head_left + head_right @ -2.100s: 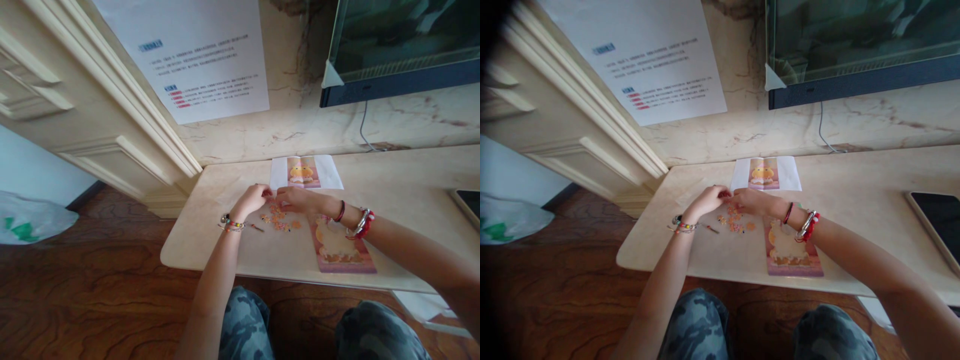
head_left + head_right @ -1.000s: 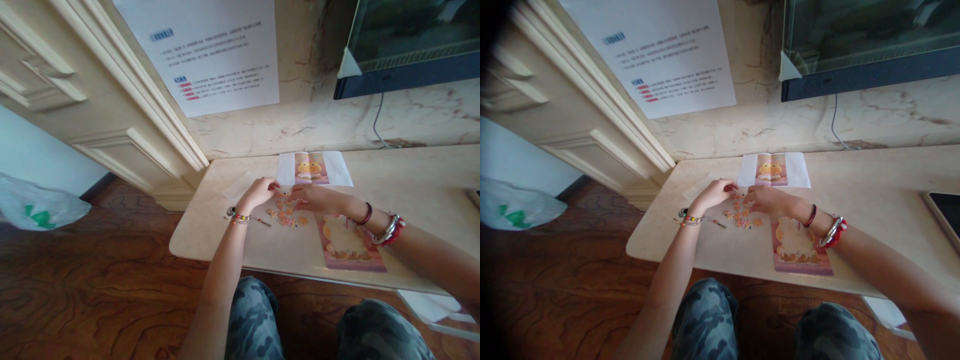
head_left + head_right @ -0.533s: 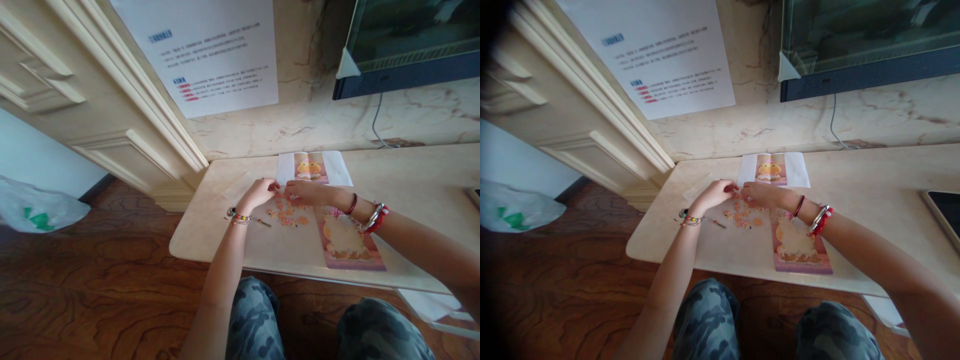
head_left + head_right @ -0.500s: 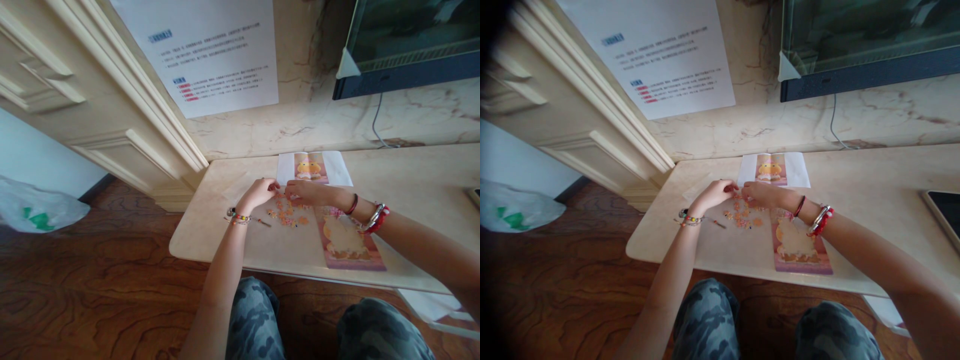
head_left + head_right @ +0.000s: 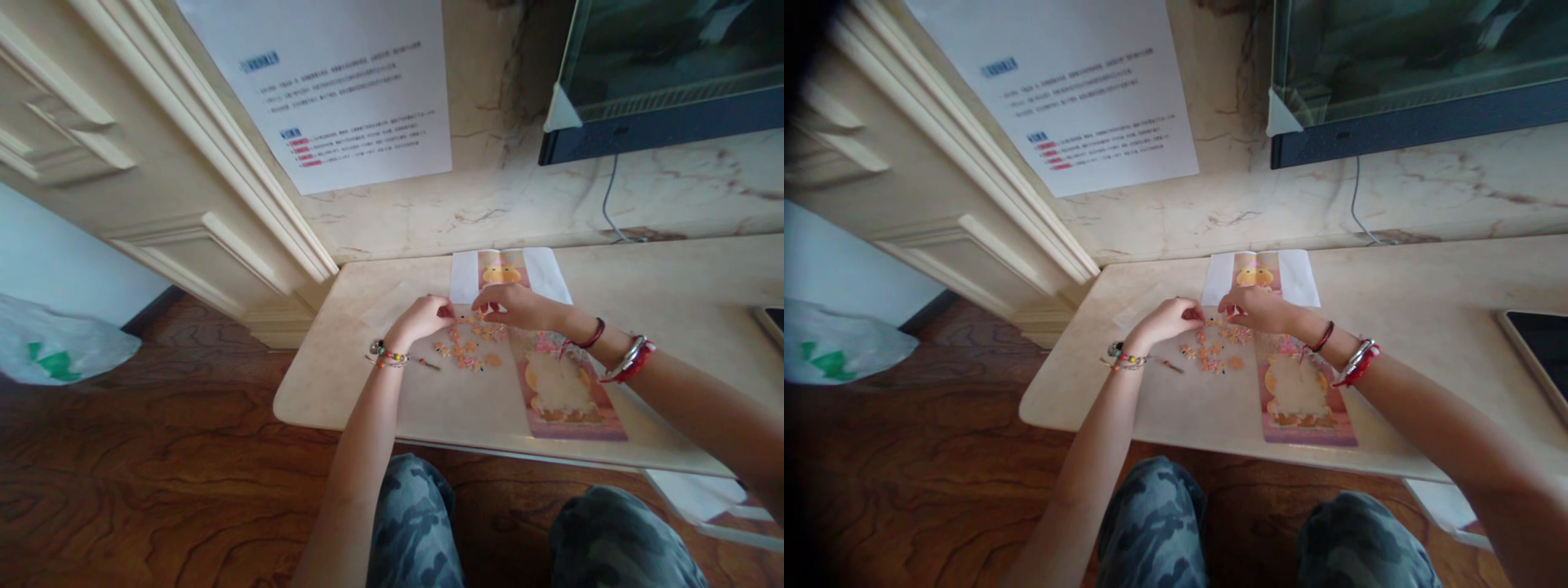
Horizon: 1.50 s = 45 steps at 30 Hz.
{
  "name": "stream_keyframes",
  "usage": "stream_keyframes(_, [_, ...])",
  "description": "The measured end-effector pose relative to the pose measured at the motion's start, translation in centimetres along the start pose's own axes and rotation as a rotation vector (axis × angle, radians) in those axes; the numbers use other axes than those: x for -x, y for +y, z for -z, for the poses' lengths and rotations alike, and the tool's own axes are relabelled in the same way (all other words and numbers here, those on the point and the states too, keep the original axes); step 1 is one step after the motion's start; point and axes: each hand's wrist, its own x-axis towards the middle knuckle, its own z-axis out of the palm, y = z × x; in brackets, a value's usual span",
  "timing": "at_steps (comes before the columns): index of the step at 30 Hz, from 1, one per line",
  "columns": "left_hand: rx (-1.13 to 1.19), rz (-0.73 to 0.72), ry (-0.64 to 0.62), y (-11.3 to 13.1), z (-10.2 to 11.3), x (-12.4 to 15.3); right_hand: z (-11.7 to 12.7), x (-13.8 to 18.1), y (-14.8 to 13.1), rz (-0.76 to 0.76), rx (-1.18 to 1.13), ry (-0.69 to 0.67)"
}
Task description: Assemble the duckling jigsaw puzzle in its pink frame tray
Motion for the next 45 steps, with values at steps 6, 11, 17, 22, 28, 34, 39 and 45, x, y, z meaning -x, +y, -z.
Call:
stream_keyframes(6, [-0.005,0.006,-0.015,-0.2,0.0,0.0,-0.4,-0.1,0.1,-0.016,0.096,-0.023])
stream_keyframes(11, [-0.008,0.016,0.008,0.1,0.2,0.1,-0.3,-0.7,0.8,-0.068,0.096,0.017])
stream_keyframes(17, [-0.01,0.022,0.039,0.1,0.4,0.1,0.2,-0.3,-0.4,-0.01,0.049,-0.065])
stream_keyframes(22, [-0.021,0.019,0.05,-0.2,0.4,0.1,0.0,-0.3,-1.4,0.09,0.018,-0.121])
stream_keyframes(28, [-0.022,0.005,0.065,-0.2,0.4,0.1,-0.9,-1.4,-2.1,0.099,-0.024,-0.135])
stream_keyframes(34, [-0.004,-0.017,0.06,-0.2,0.5,0.2,-2.4,-2.5,-4.0,0.218,-0.087,-0.174])
stream_keyframes(39, [0.018,-0.015,0.042,0.0,0.7,0.4,-4.0,-3.3,-4.8,0.12,-0.024,-0.158])
stream_keyframes(45, [0.03,-0.009,0.038,-0.4,0.6,0.3,-4.9,-3.2,-4.7,0.145,0.008,-0.11])
